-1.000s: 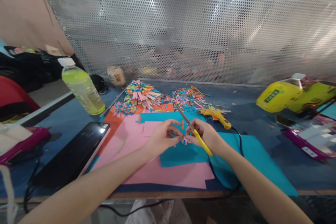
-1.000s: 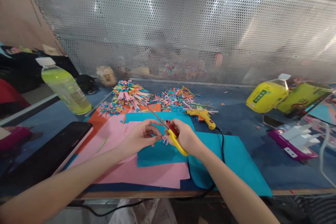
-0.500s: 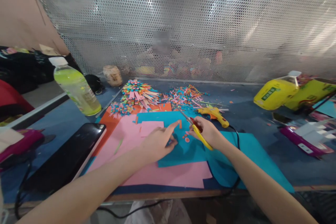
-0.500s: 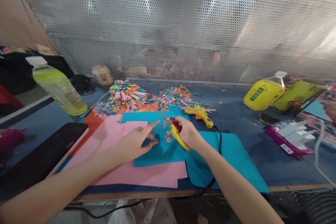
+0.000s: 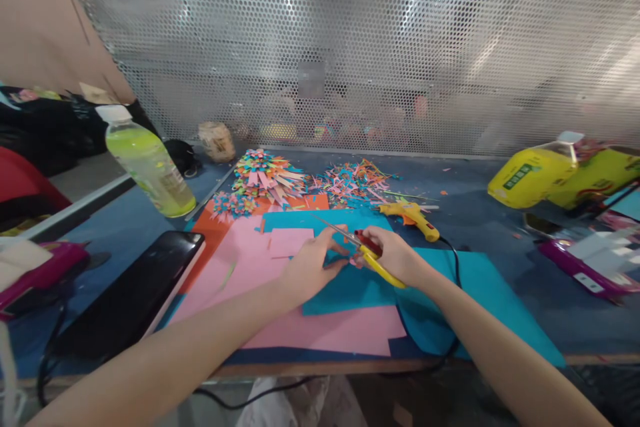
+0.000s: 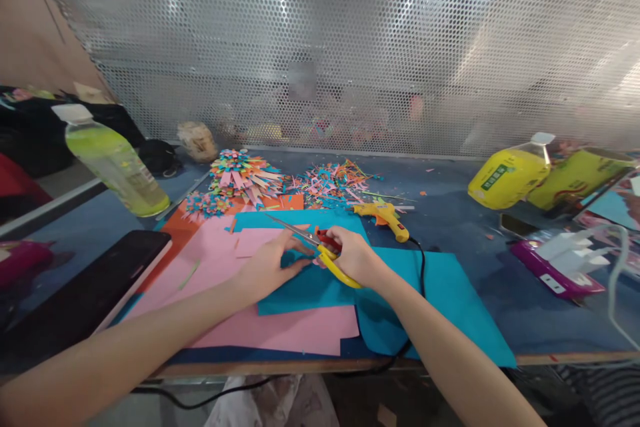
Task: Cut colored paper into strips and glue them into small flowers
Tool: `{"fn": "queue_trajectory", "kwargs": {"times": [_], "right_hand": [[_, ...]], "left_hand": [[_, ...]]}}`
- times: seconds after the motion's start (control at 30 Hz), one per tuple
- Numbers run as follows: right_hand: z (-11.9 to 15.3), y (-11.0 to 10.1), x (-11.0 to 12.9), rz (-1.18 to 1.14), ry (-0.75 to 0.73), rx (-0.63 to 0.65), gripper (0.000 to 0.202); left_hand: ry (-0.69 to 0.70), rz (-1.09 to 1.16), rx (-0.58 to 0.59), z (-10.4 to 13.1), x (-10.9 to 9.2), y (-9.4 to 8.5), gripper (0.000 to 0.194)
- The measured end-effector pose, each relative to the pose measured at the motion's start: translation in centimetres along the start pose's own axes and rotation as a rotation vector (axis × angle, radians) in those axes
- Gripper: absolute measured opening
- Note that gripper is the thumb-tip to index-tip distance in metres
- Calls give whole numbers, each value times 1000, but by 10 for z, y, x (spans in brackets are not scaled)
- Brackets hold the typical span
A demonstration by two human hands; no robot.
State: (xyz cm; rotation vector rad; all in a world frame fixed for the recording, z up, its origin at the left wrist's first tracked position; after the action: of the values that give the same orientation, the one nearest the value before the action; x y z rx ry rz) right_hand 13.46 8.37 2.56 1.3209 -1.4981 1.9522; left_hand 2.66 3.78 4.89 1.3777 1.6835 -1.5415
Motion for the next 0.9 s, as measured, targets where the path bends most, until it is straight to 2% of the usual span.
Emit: {"fn": "queue_trajectory", "kwargs": {"times": [0.2,0.3,0.5,0.7,0.9], "right_hand": [[4,-2,11,29,-64,15,28],[6,-1,12,7,-84,25,28],[8,-3,21,-195,-62,-17,31],[11,-7,32,-217,-42,-82,35],[8,-3,25,-269,-55,-53,39]], "left_hand": [[-35,150,18,0,-3,6,28],[-47,182,-19,0,0,2,31],[-89,249,-52,-2,5,-1,34],[-105,333,-45,-3,1,4,34],[-117,336,-80,-2,5,-1,34]]}}
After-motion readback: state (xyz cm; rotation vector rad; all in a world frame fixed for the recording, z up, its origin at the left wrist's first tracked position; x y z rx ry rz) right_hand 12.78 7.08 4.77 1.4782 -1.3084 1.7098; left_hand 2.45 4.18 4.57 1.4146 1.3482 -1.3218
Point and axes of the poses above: each hand's wrist, its own z-axis away from the middle knuckle, its own y-axis out of the palm, x = y × z, the point moved 9 cm from there along -z, towards the middle knuckle, and after that the axes turned 10 degrees about z, right-handed, at the moved point
